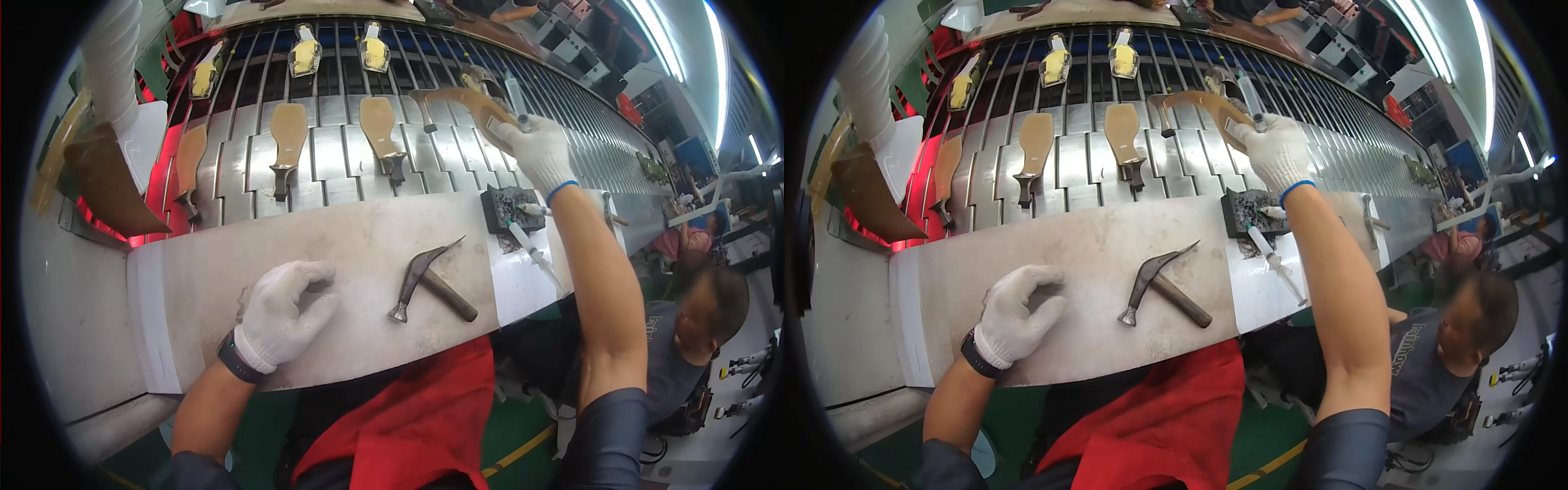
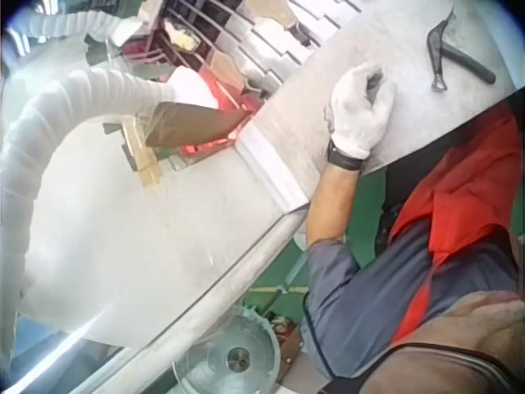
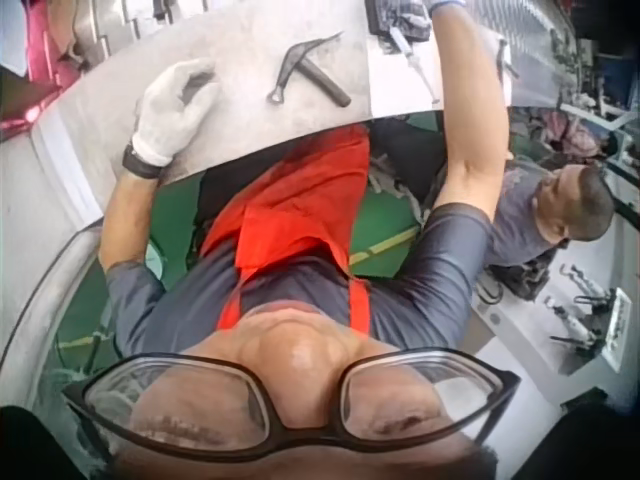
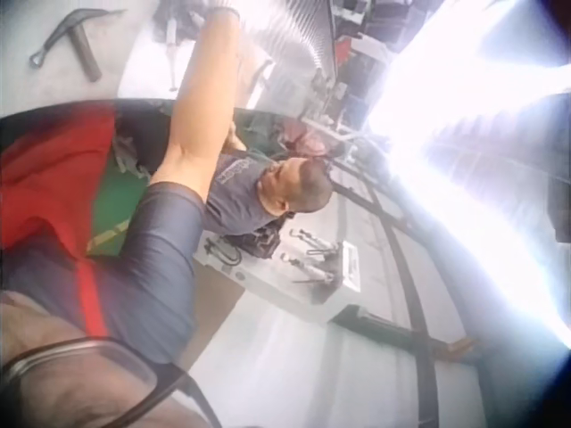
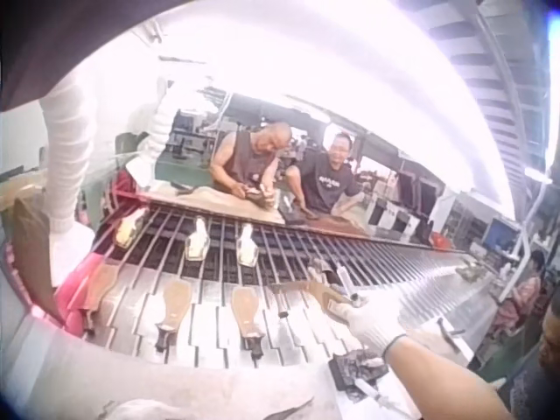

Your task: The person applies adhesive to heeled shoe parts using a syringe, attaches the soles onto shoe lasts by hand, and taps the edges with a hammer to secure them.

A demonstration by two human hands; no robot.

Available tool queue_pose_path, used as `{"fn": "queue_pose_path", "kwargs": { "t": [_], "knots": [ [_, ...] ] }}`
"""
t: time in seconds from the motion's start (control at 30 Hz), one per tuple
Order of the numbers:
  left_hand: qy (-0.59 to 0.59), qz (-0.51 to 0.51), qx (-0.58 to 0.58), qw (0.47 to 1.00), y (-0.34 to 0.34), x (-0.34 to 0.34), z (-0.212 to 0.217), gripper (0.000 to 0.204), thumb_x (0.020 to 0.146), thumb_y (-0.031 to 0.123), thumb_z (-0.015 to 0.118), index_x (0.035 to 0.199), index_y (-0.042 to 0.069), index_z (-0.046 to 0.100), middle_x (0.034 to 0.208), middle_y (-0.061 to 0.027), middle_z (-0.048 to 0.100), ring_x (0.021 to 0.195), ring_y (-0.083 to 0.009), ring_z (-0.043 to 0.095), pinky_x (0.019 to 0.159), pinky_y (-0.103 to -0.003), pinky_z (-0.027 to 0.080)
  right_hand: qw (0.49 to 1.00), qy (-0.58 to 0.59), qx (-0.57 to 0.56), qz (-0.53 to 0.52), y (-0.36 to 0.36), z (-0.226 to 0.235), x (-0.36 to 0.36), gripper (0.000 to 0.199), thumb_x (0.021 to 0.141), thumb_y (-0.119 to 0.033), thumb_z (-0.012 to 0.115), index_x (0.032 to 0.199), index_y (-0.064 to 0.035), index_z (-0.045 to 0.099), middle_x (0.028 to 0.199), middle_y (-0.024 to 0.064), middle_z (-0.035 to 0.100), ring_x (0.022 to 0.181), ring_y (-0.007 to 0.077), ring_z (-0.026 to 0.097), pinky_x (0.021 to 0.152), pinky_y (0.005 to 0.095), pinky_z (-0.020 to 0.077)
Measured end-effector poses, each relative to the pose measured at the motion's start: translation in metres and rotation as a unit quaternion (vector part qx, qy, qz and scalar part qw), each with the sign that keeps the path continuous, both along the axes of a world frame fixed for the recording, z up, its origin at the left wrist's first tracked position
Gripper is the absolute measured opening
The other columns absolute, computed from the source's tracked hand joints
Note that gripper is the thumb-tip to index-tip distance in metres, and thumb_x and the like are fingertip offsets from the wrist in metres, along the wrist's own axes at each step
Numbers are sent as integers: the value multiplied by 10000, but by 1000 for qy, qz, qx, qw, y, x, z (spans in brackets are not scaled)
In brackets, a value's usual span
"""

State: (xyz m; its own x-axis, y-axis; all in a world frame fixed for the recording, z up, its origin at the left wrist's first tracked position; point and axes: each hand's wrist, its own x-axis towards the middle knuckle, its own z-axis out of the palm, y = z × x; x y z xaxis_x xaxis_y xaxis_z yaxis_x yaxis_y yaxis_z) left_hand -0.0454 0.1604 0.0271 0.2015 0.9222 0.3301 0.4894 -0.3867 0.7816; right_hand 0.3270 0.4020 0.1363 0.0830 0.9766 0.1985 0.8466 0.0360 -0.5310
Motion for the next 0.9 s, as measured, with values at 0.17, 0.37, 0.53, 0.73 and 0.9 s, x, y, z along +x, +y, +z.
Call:
{"fn": "queue_pose_path", "kwargs": {
  "t": [0.17, 0.37, 0.53, 0.73, 0.9],
  "knots": [
    [-4, 5, -24, 1000, -2, -4, 7, 299, 915, 52, 802, 1206, -5, 762, 1122, -163, 805, 1030, -310, 798, 966, -412, 626, 989, -146, -11, 3, -6, 13, 12, 519, 949, -489, 806, 1139, -9, 844, 962, 219, 817, 920, 375, 794, 886, 469, 609],
    [24, -12, -22, 999, -1, -2, 3, 292, 924, 31, 784, 1209, -21, 753, 1123, -180, 801, 1033, -312, 801, 968, -406, 629, 972, -234, -6, 34, -66, 56, 52, 450, 972, -368, 750, 1188, 18, 833, 1144, 291, 798, 1026, 407, 789, 959, 481, 611],
    [-14, 15, -25, 999, -3, 0, -2, 272, 933, 50, 785, 1198, -9, 763, 1094, -177, 798, 1009, -318, 795, 941, -415, 627, 936, -314, -97, 121, -124, 100, 75, 373, 933, -250, 733, 1187, -2, 849, 1016, 275, 797, 950, 407, 805, 902, 463, 639],
    [-6, 18, -15, 1000, -3, 4, -3, 293, 942, 33, 771, 1228, -26, 757, 1117, -185, 796, 1009, -296, 798, 937, -401, 632, 872, -442, -188, 95, -135, 99, 85, 272, 911, -201, 700, 1021, -23, 874, 906, 260, 798, 878, 425, 814, 845, 498, 661],
    [25, 40, 6, 999, -10, 6, 1, 288, 941, 37, 771, 1221, -23, 753, 1103, -181, 790, 989, -301, 795, 924, -407, 632, 879, -444, -136, 108, -124, 56, 89, 280, 892, -226, 681, 974, -29, 861, 957, 266, 784, 901, 457, 767, 893, 526, 626]
  ]
}}
